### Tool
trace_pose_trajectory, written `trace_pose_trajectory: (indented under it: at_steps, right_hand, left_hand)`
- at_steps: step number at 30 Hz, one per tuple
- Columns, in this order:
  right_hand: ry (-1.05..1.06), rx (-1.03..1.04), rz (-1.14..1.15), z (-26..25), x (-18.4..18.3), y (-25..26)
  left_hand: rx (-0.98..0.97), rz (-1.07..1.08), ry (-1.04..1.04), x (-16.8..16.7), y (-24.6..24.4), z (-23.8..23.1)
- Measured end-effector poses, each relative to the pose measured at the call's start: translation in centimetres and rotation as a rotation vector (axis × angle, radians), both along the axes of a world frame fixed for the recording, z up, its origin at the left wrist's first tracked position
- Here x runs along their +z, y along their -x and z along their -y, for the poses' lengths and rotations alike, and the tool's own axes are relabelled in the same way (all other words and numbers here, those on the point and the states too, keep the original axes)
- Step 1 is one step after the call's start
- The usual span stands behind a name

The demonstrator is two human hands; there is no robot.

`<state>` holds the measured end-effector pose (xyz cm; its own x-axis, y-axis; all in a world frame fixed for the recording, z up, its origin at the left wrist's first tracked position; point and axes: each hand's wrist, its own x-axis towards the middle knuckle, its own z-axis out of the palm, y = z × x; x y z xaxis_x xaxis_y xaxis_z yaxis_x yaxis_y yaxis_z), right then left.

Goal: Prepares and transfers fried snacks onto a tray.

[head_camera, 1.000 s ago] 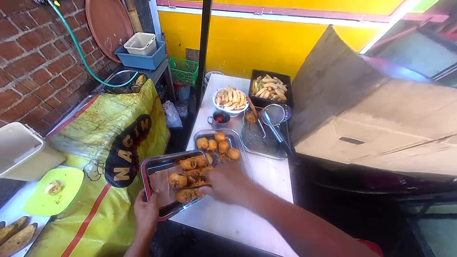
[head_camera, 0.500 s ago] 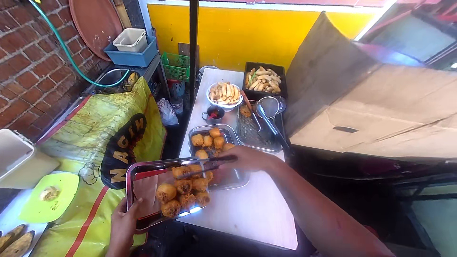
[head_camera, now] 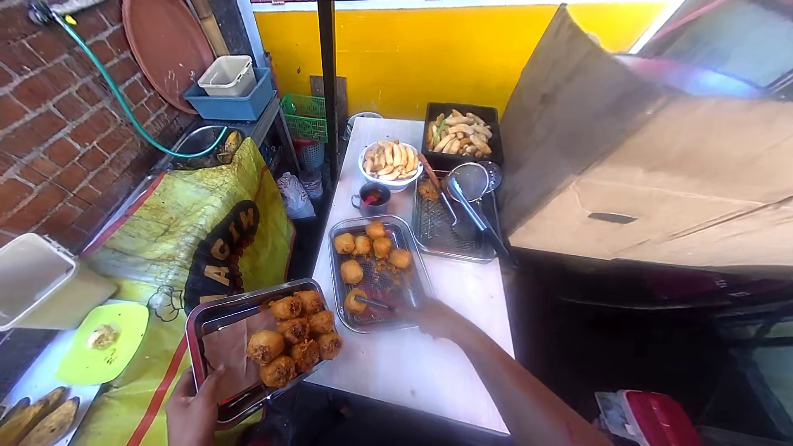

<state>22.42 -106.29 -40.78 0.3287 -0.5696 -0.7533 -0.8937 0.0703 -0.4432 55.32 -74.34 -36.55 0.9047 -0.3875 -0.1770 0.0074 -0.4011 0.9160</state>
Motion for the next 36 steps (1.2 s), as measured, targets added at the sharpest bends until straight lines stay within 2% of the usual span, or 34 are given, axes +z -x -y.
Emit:
trace_pose_trajectory:
  at_steps: [4, 11, 15, 17, 20, 22, 26, 30, 33, 36]
  right_hand:
    - [-0.108, -0.164, 0.151, -1.0, -1.6, 0.8]
    - [-0.157, -0.244, 0.284, -1.8, -3.8, 1.1]
    - [-0.208, -0.376, 0.546, -1.4, -2.3, 3.0]
    - [-0.292, -0.326, 0.697, -1.1, 0.3, 2.8]
    - [-0.422, -0.093, 0.763, -1.3, 4.1, 0.3]
    - [-0.477, 0.036, 0.73, -1.7, 4.9, -2.3]
    - [-0.5, 0.053, 0.554, -1.6, 4.9, -5.1]
    - [-0.26, 0.242, 0.392, -1.6, 10.7, -3.1]
    - [0.151, 0.385, 0.239, -3.1, 15.3, -1.7]
    - [0.494, 0.497, 0.129, -6.2, 17.0, -3.3]
  left_hand:
    - [-0.003, -0.012, 0.01, -0.3, 0.1, 0.2]
    - [-0.024, -0.058, 0.054, -0.4, 0.6, 1.2]
    - [-0.052, -0.053, 0.08, -0.7, 0.4, 1.3]
    - [-0.079, -0.042, 0.077, -0.6, 0.6, 1.2]
    - [-0.131, -0.019, 0.082, 0.3, 1.5, 1.6]
    - [-0.162, -0.006, 0.07, 0.6, 2.0, 2.1]
    - [-0.203, -0.02, 0.071, 0.0, 2.6, 2.4]
    - [-0.199, 0.0, 0.059, -0.4, 2.9, 1.9]
    - [-0.175, 0.006, 0.047, -0.5, 2.8, 1.5]
    - [-0.17, 0.002, 0.042, -0.3, 3.0, 1.4]
